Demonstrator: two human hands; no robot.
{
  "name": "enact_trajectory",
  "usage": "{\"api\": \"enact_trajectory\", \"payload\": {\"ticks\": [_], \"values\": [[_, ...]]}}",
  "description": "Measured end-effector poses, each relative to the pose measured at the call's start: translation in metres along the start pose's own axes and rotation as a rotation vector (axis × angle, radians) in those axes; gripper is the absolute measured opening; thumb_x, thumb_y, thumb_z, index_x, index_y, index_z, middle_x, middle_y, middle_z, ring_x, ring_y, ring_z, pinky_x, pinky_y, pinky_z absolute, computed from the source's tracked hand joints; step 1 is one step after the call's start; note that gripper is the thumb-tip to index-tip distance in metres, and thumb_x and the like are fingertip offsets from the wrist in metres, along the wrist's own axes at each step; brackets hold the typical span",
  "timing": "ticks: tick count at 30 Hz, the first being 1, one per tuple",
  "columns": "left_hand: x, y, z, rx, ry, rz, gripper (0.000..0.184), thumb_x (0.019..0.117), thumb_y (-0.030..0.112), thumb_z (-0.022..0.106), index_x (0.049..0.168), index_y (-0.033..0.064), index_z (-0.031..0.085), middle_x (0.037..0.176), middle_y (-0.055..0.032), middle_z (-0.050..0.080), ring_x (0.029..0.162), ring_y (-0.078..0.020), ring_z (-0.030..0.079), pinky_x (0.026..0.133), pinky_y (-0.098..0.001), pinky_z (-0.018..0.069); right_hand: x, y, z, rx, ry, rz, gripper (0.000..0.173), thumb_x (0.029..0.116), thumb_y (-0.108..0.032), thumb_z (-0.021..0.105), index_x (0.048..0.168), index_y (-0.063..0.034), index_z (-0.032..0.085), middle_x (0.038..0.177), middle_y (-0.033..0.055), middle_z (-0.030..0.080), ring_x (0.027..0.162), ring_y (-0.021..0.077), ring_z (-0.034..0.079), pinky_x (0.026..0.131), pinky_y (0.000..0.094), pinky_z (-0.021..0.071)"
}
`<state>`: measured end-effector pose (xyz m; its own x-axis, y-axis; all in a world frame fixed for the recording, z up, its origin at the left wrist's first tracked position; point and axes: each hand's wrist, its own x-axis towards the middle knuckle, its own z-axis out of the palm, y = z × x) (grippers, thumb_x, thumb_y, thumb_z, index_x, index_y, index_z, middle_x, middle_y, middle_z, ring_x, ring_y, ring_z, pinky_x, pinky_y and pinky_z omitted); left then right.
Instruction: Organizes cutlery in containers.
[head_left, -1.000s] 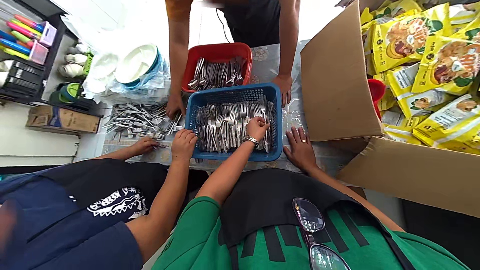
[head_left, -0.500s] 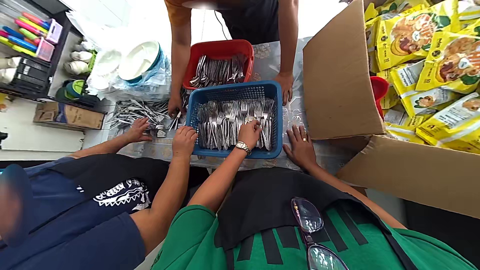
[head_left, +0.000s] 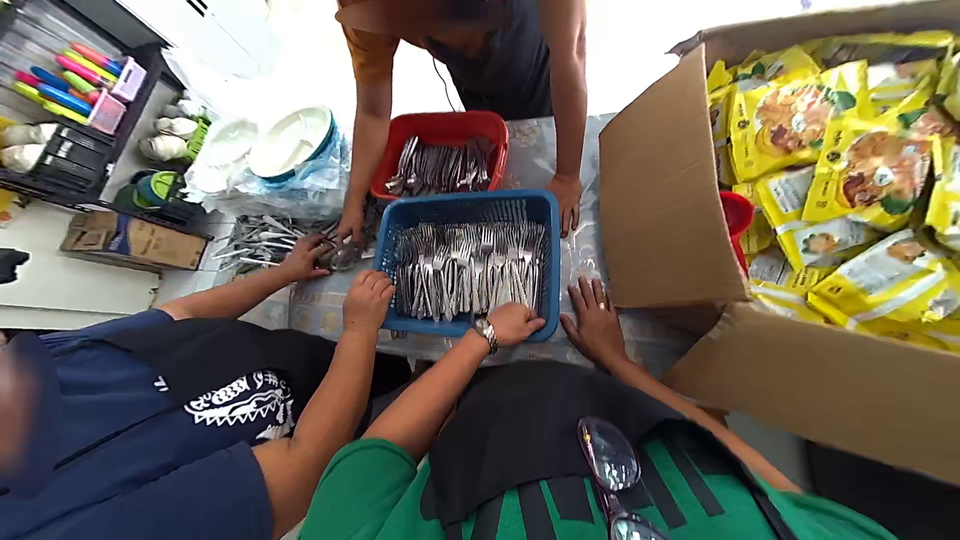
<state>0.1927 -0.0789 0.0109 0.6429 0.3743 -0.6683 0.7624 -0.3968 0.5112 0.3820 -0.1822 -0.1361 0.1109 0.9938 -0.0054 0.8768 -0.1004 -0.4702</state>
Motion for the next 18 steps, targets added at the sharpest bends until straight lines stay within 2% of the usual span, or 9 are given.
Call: {"api": "enact_trajectory", "payload": {"ticks": [4,8,10,18], "values": [[-0.007,0.000,0.010,-0.057,0.130,0.018,0.051,0.1125,0.033,0.039,0.113,-0.0084,0.069,0.107,-0.0297,0.069,0.107,-0.0436,0.066,0.098,-0.0611,0.0478,0.003,0.000,-0.002,-0.011,0.106,-0.037,0.069,0.1013,-0.051,0.046,0.151,-0.0033,0.051,0.162,0.0226,0.039,0.152,0.0461,0.032,0.122,0.0663,0.0247],[-0.011,-0.010,0.016,-0.081,0.222,0.096,0.048,0.1114,0.030,0.042,0.107,-0.0087,0.070,0.105,-0.0281,0.070,0.105,-0.0420,0.067,0.097,-0.0592,0.0488,0.001,0.002,0.003,-0.023,0.138,-0.047,0.065,0.1011,-0.048,0.049,0.149,-0.0041,0.055,0.162,0.0216,0.041,0.152,0.0459,0.032,0.121,0.0658,0.0273],[-0.012,-0.016,0.014,-0.075,0.197,0.068,0.050,0.1117,0.034,0.042,0.108,-0.0079,0.069,0.104,-0.0281,0.069,0.105,-0.0426,0.067,0.097,-0.0603,0.0484,0.001,0.003,0.004,-0.022,0.145,-0.055,0.063,0.1015,-0.046,0.047,0.148,-0.0038,0.056,0.161,0.0213,0.041,0.152,0.0462,0.033,0.121,0.0656,0.0272],[-0.005,-0.014,0.010,0.002,0.069,-0.077,0.067,0.1117,0.049,0.029,0.113,-0.0047,0.069,0.117,-0.0286,0.068,0.118,-0.0447,0.063,0.101,-0.0648,0.0454,0.001,0.005,0.003,-0.048,0.141,-0.077,0.064,0.1025,-0.045,0.040,0.148,-0.0026,0.055,0.161,0.0216,0.042,0.151,0.0443,0.035,0.123,0.0619,0.0253]]}}
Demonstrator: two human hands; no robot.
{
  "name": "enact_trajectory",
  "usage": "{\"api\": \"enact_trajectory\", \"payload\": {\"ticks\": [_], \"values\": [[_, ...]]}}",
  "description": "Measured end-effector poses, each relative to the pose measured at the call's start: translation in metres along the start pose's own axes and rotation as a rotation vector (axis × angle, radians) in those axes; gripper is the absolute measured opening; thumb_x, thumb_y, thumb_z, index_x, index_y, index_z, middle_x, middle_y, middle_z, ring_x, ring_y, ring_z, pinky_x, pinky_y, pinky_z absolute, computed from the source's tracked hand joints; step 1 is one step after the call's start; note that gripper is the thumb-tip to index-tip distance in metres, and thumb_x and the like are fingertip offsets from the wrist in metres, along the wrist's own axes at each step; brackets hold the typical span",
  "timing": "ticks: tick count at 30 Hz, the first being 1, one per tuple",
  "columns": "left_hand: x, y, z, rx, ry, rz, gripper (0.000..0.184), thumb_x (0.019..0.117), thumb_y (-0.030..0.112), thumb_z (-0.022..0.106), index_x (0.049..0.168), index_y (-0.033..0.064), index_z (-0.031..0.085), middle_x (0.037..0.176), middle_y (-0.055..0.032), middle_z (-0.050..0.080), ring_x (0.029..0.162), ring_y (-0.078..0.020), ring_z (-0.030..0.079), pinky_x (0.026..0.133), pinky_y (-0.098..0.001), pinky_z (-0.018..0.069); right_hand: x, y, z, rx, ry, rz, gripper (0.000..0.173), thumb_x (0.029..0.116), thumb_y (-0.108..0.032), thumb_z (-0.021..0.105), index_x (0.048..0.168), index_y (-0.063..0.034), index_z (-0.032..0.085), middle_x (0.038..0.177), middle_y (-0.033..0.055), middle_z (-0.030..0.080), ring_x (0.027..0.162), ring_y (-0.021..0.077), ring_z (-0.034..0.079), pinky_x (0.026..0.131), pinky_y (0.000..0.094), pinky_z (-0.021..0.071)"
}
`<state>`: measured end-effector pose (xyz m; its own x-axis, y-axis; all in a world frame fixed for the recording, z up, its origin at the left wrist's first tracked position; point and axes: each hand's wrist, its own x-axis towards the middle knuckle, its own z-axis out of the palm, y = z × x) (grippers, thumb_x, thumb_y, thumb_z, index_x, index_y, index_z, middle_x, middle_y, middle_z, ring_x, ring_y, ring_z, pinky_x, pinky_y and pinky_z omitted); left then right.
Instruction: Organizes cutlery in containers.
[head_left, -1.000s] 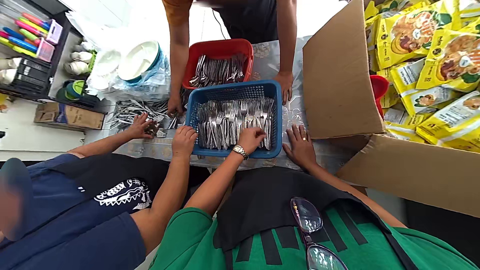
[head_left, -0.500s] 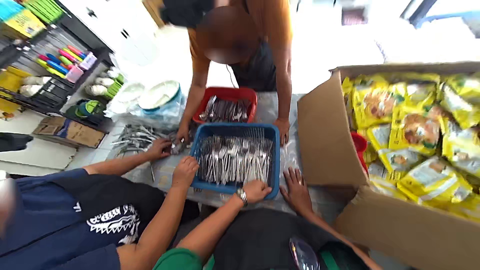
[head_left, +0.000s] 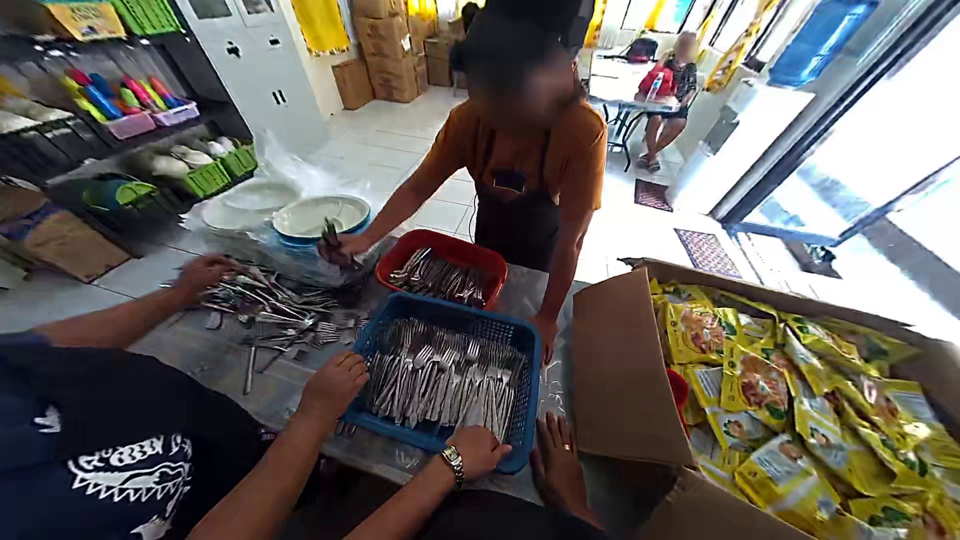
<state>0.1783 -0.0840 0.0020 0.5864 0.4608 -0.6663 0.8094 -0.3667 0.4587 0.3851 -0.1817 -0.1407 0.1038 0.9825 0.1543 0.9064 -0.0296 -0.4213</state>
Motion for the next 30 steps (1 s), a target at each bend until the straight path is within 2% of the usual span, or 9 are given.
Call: {"api": "enact_trajectory", "payload": {"ticks": [5,9,11,15,18,21,24,27,30], "values": [[-0.011,-0.010,-0.008,0.017,-0.061,0.023,0.072,0.1118,0.051,0.025,0.120,-0.0063,0.066,0.123,-0.0302,0.066,0.123,-0.0455,0.061,0.103,-0.0654,0.0433,0.012,-0.006,-0.016,0.280,-0.033,0.133,0.047,0.1058,-0.023,0.044,0.140,0.0047,0.061,0.155,0.0261,0.048,0.149,0.0474,0.037,0.125,0.0620,0.0203],[-0.008,-0.029,-0.019,0.022,-0.136,0.039,0.073,0.1118,0.052,0.025,0.119,-0.0087,0.066,0.124,-0.0325,0.065,0.125,-0.0477,0.059,0.105,-0.0674,0.0414,0.035,-0.047,-0.071,0.696,0.056,0.404,0.037,0.1083,-0.013,0.046,0.133,0.0105,0.060,0.131,0.0266,0.066,0.123,0.0330,0.064,0.108,0.0448,0.0494],[-0.005,-0.033,-0.019,0.039,-0.182,0.051,0.075,0.1116,0.052,0.023,0.122,-0.0087,0.066,0.126,-0.0325,0.064,0.127,-0.0475,0.058,0.106,-0.0670,0.0405,0.037,-0.071,-0.084,0.669,0.138,0.282,0.033,0.1027,-0.011,0.054,0.125,0.0108,0.065,0.123,0.0251,0.069,0.114,0.0300,0.069,0.101,0.0414,0.0552],[-0.003,-0.034,-0.021,0.052,-0.215,0.060,0.074,0.1124,0.050,0.022,0.124,-0.0093,0.064,0.129,-0.0330,0.062,0.129,-0.0478,0.057,0.106,-0.0670,0.0399,0.039,-0.104,-0.083,0.267,0.284,-0.008,0.032,0.0960,-0.026,0.060,0.089,0.0004,0.077,0.108,0.0192,0.075,0.101,0.0332,0.073,0.087,0.0464,0.0596],[-0.005,-0.037,-0.023,0.042,-0.190,0.100,0.066,0.1138,0.041,0.023,0.124,-0.0097,0.063,0.127,-0.0331,0.063,0.126,-0.0478,0.058,0.105,-0.0666,0.0408,0.039,-0.119,-0.077,0.088,0.353,-0.215,0.035,0.0963,-0.033,0.056,0.087,-0.0072,0.078,0.101,0.0104,0.077,0.096,0.0288,0.073,0.084,0.0414,0.0594],[-0.008,-0.038,-0.025,0.049,-0.191,0.143,0.055,0.1139,0.032,0.030,0.123,-0.0111,0.063,0.126,-0.0339,0.063,0.125,-0.0486,0.058,0.105,-0.0658,0.0416,0.037,-0.137,-0.078,0.126,-0.125,-0.161,0.042,0.1021,-0.035,0.055,0.098,0.0008,0.076,0.100,0.0185,0.076,0.099,0.0359,0.074,0.085,0.0517,0.0601],[-0.003,-0.041,-0.027,0.104,-0.220,0.196,0.039,0.1096,0.017,0.040,0.124,-0.0106,0.063,0.127,-0.0334,0.063,0.126,-0.0483,0.058,0.105,-0.0654,0.0412,0.062,-0.150,-0.087,0.010,-0.777,-0.051,0.059,0.1115,-0.040,0.031,0.115,0.0052,0.070,0.119,0.0256,0.070,0.118,0.0408,0.067,0.099,0.0582,0.0505],[0.002,-0.046,-0.026,0.065,-0.228,0.198,0.046,0.1120,0.022,0.033,0.125,-0.0099,0.063,0.128,-0.0332,0.063,0.127,-0.0474,0.057,0.107,-0.0645,0.0398,0.083,-0.158,-0.094,-0.075,-1.012,-0.087,0.051,0.1074,-0.037,0.040,0.116,0.0049,0.068,0.118,0.0277,0.068,0.117,0.0436,0.065,0.097,0.0622,0.0476],[0.000,-0.045,-0.029,0.035,-0.228,0.197,0.046,0.1122,0.022,0.032,0.124,-0.0104,0.063,0.126,-0.0336,0.063,0.126,-0.0477,0.057,0.106,-0.0641,0.0396,0.095,-0.164,-0.096,-0.103,-1.131,-0.087,0.058,0.1034,-0.048,0.053,0.123,0.0050,0.064,0.119,0.0288,0.067,0.118,0.0446,0.063,0.100,0.0641,0.0456]]}}
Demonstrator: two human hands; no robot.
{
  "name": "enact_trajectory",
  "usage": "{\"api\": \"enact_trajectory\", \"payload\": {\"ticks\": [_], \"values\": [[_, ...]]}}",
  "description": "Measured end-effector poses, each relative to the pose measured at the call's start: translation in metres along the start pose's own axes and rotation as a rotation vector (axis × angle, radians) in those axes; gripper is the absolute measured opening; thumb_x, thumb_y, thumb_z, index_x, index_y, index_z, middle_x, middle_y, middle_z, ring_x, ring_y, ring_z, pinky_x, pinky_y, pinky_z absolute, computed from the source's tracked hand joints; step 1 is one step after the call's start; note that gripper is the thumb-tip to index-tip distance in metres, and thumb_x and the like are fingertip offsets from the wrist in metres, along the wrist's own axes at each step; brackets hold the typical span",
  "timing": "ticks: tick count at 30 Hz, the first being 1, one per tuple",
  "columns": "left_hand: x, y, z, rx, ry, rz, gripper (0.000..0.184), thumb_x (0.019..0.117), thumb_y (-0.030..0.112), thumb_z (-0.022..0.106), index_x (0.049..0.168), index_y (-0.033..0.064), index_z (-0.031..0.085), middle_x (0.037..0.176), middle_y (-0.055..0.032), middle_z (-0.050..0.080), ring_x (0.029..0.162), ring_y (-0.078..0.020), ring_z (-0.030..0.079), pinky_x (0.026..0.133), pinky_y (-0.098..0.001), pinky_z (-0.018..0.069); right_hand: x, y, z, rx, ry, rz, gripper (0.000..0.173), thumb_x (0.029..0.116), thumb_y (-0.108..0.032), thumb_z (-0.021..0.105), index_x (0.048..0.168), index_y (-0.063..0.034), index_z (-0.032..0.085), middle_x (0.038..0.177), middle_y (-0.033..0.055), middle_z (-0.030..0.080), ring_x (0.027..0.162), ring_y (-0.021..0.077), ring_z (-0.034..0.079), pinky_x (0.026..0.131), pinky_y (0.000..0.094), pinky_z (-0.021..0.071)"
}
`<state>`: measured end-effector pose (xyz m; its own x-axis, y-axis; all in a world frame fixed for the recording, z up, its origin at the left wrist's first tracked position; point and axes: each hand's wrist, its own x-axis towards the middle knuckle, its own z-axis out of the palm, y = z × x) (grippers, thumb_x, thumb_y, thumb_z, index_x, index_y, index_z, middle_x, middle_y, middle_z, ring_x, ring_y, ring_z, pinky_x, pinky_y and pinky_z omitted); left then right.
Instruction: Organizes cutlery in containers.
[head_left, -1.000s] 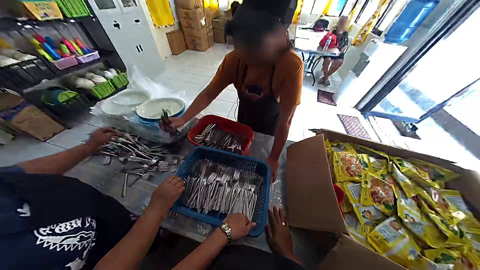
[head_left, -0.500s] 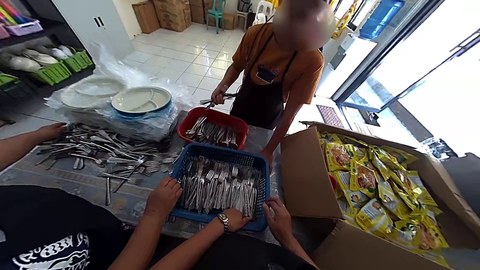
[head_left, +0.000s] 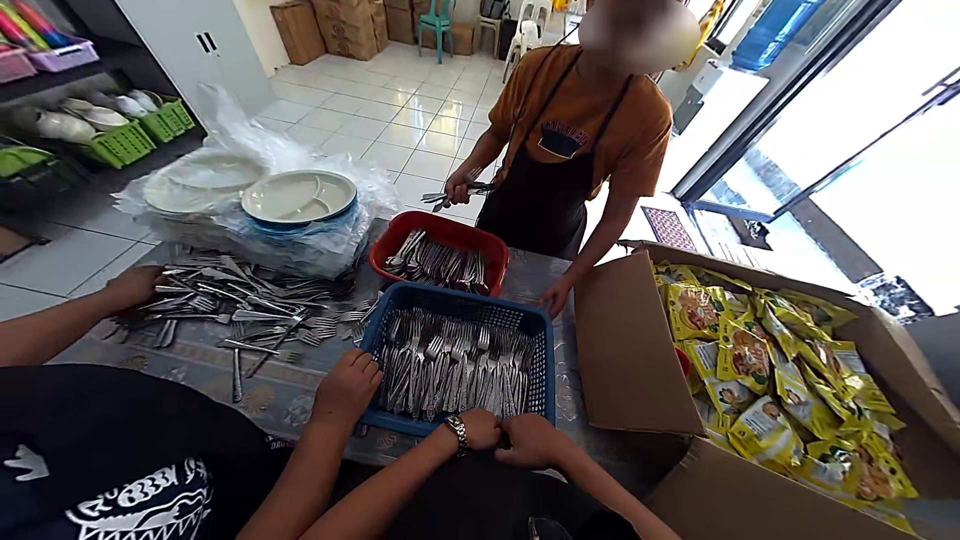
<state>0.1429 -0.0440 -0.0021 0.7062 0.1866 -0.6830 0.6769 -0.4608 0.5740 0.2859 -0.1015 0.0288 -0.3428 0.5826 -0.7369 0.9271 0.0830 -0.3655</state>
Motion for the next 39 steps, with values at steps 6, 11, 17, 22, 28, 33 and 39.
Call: {"api": "enact_trajectory", "payload": {"ticks": [6,11,17,22,28,33,39], "values": [[-0.011,0.005,0.000,-0.057,0.178,-0.119,0.036,0.1050,0.024,0.050,0.107,-0.0061,0.070,0.114,-0.0288,0.068,0.114,-0.0452,0.063,0.095,-0.0651,0.0475,0.006,-0.015,0.006,0.006,0.001,0.152,0.066,0.1025,-0.050,0.057,0.132,0.0087,0.059,0.135,0.0307,0.059,0.131,0.0444,0.056,0.107,0.0603,0.0443],[-0.019,0.018,0.001,-0.024,0.129,-0.234,0.051,0.1103,0.032,0.040,0.111,-0.0116,0.067,0.124,-0.0327,0.064,0.123,-0.0477,0.060,0.100,-0.0652,0.0455,0.000,-0.022,0.013,-0.031,-0.016,0.194,0.054,0.1046,-0.037,0.059,0.129,0.0110,0.060,0.135,0.0325,0.059,0.131,0.0464,0.056,0.107,0.0611,0.0447],[-0.016,0.008,0.009,-0.046,0.118,-0.237,0.060,0.1115,0.040,0.034,0.113,-0.0108,0.066,0.123,-0.0320,0.064,0.123,-0.0456,0.060,0.101,-0.0636,0.0458,-0.003,-0.030,0.015,-0.031,-0.009,0.247,0.051,0.1047,-0.038,0.057,0.122,0.0104,0.064,0.131,0.0307,0.063,0.128,0.0456,0.058,0.103,0.0617,0.0469],[-0.019,0.010,0.008,-0.070,0.187,-0.298,0.059,0.1086,0.045,0.040,0.107,-0.0079,0.068,0.119,-0.0291,0.066,0.118,-0.0434,0.063,0.096,-0.0624,0.0489,0.001,-0.025,0.018,-0.076,0.026,0.234,0.054,0.1033,-0.039,0.058,0.125,0.0098,0.063,0.135,0.0296,0.061,0.134,0.0443,0.053,0.108,0.0582,0.0432],[-0.023,0.008,0.001,-0.053,0.116,-0.350,0.069,0.1074,0.053,0.041,0.114,-0.0112,0.066,0.127,-0.0311,0.063,0.125,-0.0443,0.059,0.101,-0.0625,0.0466,-0.005,-0.033,0.013,-0.123,-0.036,0.257,0.056,0.1050,-0.041,0.054,0.124,0.0106,0.063,0.133,0.0305,0.062,0.132,0.0455,0.055,0.104,0.0614,0.0447],[-0.022,-0.004,0.000,-0.021,0.074,-0.312,0.071,0.1084,0.055,0.036,0.123,-0.0085,0.065,0.132,-0.0307,0.061,0.130,-0.0446,0.056,0.105,-0.0642,0.0431,-0.006,-0.035,0.016,-0.092,-0.009,0.286,0.050,0.1058,-0.036,0.054,0.125,0.0086,0.063,0.131,0.0297,0.064,0.127,0.0446,0.060,0.101,0.0609,0.0478],[-0.015,-0.018,0.006,-0.165,0.123,-0.236,0.062,0.1062,0.050,0.049,0.127,-0.0073,0.062,0.127,-0.0312,0.063,0.124,-0.0454,0.059,0.104,-0.0643,0.0428,-0.007,-0.037,0.017,-0.041,0.008,0.295,0.045,0.1052,-0.031,0.056,0.125,0.0091,0.063,0.130,0.0306,0.064,0.126,0.0458,0.060,0.101,0.0624,0.0480]]}}
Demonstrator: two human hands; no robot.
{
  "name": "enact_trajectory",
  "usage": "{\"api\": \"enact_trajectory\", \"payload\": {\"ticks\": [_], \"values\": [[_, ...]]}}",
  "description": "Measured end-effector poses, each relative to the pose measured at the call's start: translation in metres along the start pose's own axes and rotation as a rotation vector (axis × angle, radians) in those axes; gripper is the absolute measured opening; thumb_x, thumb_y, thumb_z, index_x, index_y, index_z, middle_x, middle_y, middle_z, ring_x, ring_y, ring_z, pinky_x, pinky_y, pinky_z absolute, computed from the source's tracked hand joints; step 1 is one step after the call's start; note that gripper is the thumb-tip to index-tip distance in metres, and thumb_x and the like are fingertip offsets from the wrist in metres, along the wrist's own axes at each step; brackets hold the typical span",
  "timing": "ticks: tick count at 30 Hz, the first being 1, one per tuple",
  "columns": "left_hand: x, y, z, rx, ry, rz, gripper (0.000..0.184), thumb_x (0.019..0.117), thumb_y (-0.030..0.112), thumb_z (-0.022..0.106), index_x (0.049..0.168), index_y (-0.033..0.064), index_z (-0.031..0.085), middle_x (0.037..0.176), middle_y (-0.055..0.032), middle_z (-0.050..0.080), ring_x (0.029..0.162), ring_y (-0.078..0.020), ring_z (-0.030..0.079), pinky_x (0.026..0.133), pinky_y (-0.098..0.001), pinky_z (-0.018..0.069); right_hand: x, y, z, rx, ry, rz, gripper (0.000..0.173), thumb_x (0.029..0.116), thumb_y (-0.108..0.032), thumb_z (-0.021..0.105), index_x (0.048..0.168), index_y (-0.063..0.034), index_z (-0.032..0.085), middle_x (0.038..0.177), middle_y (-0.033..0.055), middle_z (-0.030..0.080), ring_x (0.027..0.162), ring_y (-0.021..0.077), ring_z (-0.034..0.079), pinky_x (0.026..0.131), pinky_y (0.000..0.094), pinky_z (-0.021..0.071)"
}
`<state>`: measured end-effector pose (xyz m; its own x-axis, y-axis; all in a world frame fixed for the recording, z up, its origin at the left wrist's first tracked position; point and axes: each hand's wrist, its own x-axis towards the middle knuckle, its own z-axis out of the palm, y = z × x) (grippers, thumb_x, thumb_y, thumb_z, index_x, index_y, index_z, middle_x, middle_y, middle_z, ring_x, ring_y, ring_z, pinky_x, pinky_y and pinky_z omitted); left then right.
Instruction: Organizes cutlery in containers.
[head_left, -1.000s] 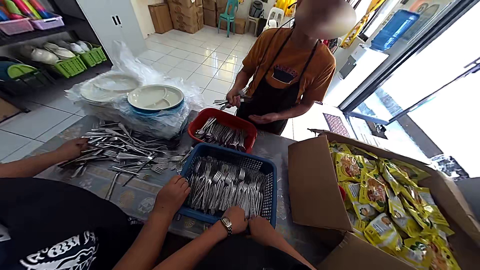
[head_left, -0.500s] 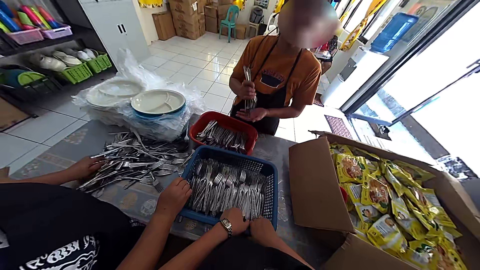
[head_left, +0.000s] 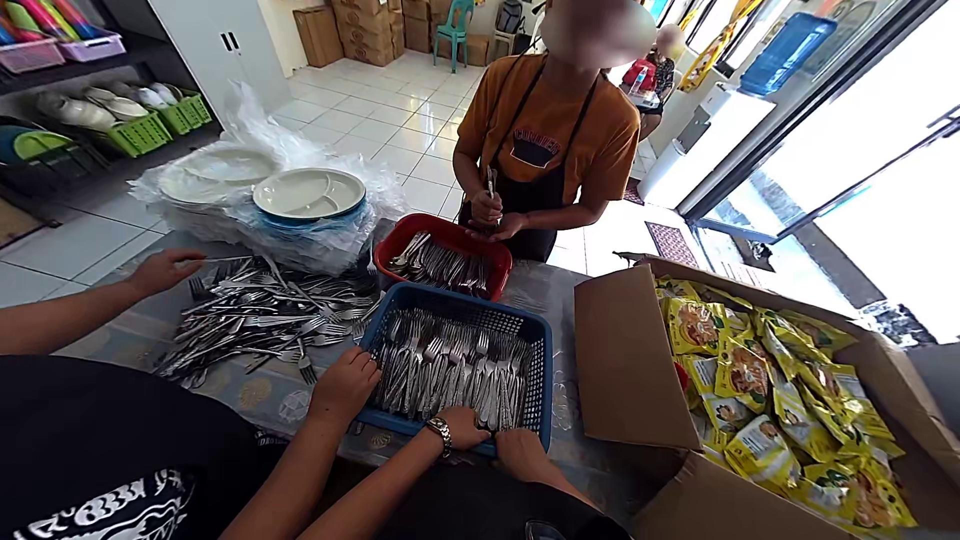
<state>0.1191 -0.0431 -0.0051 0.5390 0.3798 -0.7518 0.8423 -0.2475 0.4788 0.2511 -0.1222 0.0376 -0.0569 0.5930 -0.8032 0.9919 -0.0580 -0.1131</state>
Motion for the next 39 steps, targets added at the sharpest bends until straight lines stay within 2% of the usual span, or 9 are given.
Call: {"api": "enact_trajectory", "payload": {"ticks": [7,14,19,27,31,35,39], "values": [[0.001,-0.001,-0.003,-0.003,-0.046,0.057,0.048,0.1101,0.037,0.045,0.133,-0.0021,0.061,0.131,-0.0277,0.063,0.128,-0.0426,0.058,0.108,-0.0631,0.0404,0.000,0.000,0.001,0.026,-0.007,0.027,0.046,0.1047,-0.032,0.057,0.128,0.0079,0.062,0.134,0.0287,0.062,0.131,0.0433,0.057,0.105,0.0589,0.0464],[0.002,-0.001,-0.003,-0.077,-0.008,0.021,0.041,0.1079,0.029,0.051,0.137,0.0020,0.059,0.134,-0.0241,0.063,0.129,-0.0403,0.058,0.109,-0.0610,0.0413,0.005,0.001,0.003,0.028,-0.003,0.025,0.044,0.1050,-0.029,0.057,0.131,0.0068,0.060,0.135,0.0286,0.062,0.132,0.0433,0.056,0.107,0.0581,0.0448],[0.002,-0.002,-0.003,-0.086,-0.001,0.016,0.041,0.1084,0.030,0.050,0.135,0.0007,0.060,0.132,-0.0249,0.064,0.128,-0.0403,0.058,0.108,-0.0606,0.0416,0.009,0.004,0.006,0.036,0.025,0.030,0.048,0.1039,-0.031,0.059,0.134,0.0058,0.058,0.136,0.0277,0.061,0.133,0.0422,0.056,0.109,0.0572,0.0435],[0.001,0.001,-0.002,-0.027,-0.006,-0.023,0.049,0.1105,0.037,0.043,0.130,-0.0023,0.063,0.131,-0.0276,0.063,0.128,-0.0420,0.058,0.108,-0.0617,0.0412,0.009,0.003,0.000,0.031,-0.041,0.037,0.046,0.1032,-0.033,0.057,0.126,0.0066,0.063,0.136,0.0280,0.061,0.132,0.0427,0.057,0.102,0.0612,0.0477],[0.001,0.000,-0.002,-0.048,0.000,-0.030,0.051,0.1101,0.040,0.043,0.130,-0.0017,0.063,0.132,-0.0271,0.063,0.128,-0.0415,0.058,0.107,-0.0626,0.0416,0.010,0.002,0.001,0.059,-0.020,0.077,0.050,0.1007,-0.037,0.060,0.127,0.0059,0.062,0.135,0.0278,0.062,0.130,0.0429,0.058,0.101,0.0617,0.0486],[0.003,-0.001,-0.002,-0.038,-0.005,-0.025,0.051,0.1103,0.041,0.042,0.130,-0.0016,0.063,0.132,-0.0270,0.063,0.128,-0.0412,0.058,0.108,-0.0628,0.0410,0.013,0.002,0.003,0.044,-0.004,0.081,0.054,0.1005,-0.038,0.061,0.133,0.0055,0.059,0.139,0.0275,0.059,0.135,0.0419,0.054,0.105,0.0594,0.0467],[0.002,-0.001,-0.004,-0.052,0.024,-0.023,0.050,0.1098,0.039,0.044,0.128,-0.0030,0.064,0.130,-0.0279,0.063,0.126,-0.0423,0.059,0.106,-0.0630,0.0421,0.024,0.013,0.008,0.103,0.033,-0.018,0.052,0.0981,-0.034,0.067,0.134,0.0027,0.060,0.137,0.0268,0.061,0.131,0.0425,0.057,0.104,0.0610,0.0478]]}}
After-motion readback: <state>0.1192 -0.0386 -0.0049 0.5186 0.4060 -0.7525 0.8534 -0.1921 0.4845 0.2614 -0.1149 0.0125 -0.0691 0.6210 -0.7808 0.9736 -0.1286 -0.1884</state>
